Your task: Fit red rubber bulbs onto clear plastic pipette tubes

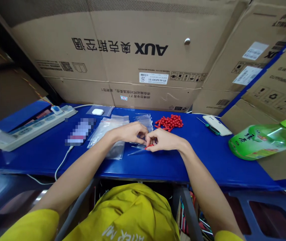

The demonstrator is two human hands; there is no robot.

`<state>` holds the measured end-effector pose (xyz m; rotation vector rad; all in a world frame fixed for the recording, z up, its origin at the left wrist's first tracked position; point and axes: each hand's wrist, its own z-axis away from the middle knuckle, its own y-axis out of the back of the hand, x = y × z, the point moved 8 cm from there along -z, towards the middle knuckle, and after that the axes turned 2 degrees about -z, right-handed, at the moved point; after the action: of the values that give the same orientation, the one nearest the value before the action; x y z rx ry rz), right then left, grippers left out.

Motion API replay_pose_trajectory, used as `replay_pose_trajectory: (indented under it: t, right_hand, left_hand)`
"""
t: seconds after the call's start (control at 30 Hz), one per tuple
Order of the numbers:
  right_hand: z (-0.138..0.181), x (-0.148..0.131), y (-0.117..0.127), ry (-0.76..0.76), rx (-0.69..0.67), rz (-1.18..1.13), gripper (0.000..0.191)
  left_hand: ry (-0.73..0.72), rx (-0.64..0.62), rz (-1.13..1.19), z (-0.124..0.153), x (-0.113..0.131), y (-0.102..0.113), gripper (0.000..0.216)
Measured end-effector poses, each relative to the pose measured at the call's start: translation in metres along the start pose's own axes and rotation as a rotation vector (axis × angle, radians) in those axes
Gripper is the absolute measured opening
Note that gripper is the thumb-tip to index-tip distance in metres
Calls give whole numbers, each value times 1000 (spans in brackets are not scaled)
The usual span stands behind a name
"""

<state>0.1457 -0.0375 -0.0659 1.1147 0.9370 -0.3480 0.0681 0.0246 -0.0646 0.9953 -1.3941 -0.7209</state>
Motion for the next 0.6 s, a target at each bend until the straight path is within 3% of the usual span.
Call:
replay_pose_trajectory:
  t: [0.27,0.6]
  right_hand:
    - [9,19,-6,-184,-68,170,21]
    - [7,18,-2,-224,0,482,26]
  left_hand:
    - [49,-137,-10,-1,2,-19,11]
    - [77,-59,-223,-1,10,-12,6]
